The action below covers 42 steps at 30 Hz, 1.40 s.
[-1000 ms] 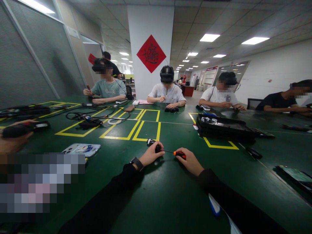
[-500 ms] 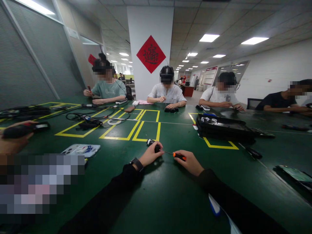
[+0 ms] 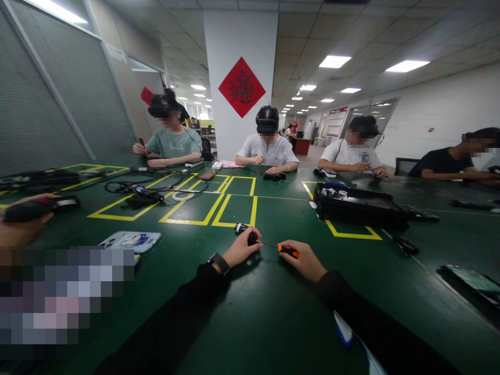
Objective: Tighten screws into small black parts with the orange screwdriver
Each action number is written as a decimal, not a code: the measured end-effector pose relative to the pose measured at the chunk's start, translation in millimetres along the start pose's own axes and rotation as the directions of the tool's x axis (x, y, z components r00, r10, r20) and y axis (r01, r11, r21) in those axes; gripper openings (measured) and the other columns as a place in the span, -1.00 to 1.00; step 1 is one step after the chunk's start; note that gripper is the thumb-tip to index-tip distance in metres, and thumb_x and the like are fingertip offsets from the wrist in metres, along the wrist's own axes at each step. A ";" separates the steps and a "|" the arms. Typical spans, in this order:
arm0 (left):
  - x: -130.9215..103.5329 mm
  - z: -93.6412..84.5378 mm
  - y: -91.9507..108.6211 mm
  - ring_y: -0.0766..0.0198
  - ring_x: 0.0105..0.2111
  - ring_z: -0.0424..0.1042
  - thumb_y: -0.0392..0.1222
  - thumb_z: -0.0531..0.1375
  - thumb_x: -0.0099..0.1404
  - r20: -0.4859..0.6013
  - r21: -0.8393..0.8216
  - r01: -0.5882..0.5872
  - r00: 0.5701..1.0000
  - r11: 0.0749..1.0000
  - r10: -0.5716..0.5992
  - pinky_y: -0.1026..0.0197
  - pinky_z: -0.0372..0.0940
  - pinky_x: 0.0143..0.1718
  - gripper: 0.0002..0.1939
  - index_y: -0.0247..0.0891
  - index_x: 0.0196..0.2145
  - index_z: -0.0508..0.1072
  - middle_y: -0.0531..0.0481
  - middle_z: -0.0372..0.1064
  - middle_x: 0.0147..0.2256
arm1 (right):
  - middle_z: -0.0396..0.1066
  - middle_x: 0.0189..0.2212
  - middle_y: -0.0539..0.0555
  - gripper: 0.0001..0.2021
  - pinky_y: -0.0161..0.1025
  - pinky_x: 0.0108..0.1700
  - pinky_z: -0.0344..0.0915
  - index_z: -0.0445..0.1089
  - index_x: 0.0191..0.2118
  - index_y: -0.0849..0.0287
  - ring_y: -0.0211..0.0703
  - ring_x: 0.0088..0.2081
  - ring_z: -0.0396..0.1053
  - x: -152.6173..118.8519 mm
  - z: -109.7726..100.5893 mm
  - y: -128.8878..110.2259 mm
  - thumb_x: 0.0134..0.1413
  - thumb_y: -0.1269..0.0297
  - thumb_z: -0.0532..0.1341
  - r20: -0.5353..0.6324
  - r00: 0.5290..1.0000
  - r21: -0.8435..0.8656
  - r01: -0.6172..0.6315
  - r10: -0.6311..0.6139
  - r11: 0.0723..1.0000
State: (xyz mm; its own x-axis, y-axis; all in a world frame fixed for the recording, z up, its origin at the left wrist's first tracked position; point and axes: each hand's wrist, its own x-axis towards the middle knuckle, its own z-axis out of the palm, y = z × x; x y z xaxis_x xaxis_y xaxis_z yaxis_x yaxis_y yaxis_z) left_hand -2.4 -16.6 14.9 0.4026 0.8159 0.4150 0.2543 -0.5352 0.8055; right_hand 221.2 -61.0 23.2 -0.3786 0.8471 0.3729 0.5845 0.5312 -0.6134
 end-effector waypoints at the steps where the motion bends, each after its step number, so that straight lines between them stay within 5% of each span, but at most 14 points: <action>1: -0.2 0.3 0.3 0.33 -0.35 0.27 -0.25 0.15 0.07 0.004 0.000 -0.006 1.000 1.000 0.006 0.24 0.17 -0.24 -0.83 -0.27 -0.33 0.27 0.05 0.25 -0.38 | 0.39 -0.24 0.02 -0.77 -0.25 -0.14 0.21 0.33 -0.17 0.11 -0.21 -0.21 0.32 0.0 0.2 -0.3 0.00 0.29 0.14 0.005 1.000 -0.007 -0.002 0.002 1.000; 11: 1.2 0.5 -2.4 0.33 -0.35 0.28 -0.26 0.15 0.06 0.001 -0.032 0.022 1.000 0.999 -0.022 0.24 0.18 -0.24 -0.82 -0.27 -0.32 0.26 0.05 0.27 -0.38 | 0.31 -0.39 0.05 -0.74 -0.29 -0.27 0.19 0.33 -0.32 0.17 -0.23 -0.32 0.26 1.8 4.2 -5.8 0.16 0.22 -0.06 0.048 0.999 -0.178 0.033 -0.025 0.984; 42: -0.6 0.7 -1.1 0.32 -0.37 0.33 -0.29 0.14 0.06 -0.040 0.018 0.002 0.999 1.000 -0.001 0.21 0.21 -0.23 -0.87 -0.29 -0.36 0.30 0.03 0.32 -0.40 | 0.31 -0.33 0.06 -0.83 -0.22 -0.21 0.22 0.33 -0.26 0.17 -0.20 -0.28 0.27 0.0 0.9 4.1 0.01 0.25 0.13 -0.009 1.000 -0.074 -0.019 0.018 0.997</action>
State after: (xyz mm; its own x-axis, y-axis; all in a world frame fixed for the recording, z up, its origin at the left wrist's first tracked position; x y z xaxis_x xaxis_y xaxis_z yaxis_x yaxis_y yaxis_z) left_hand -2.3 -16.7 13.5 0.3664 0.8246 0.4309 0.2708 -0.5376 0.7985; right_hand 222.9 -58.9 20.0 -0.3613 0.8568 0.3679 0.6427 0.5147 -0.5674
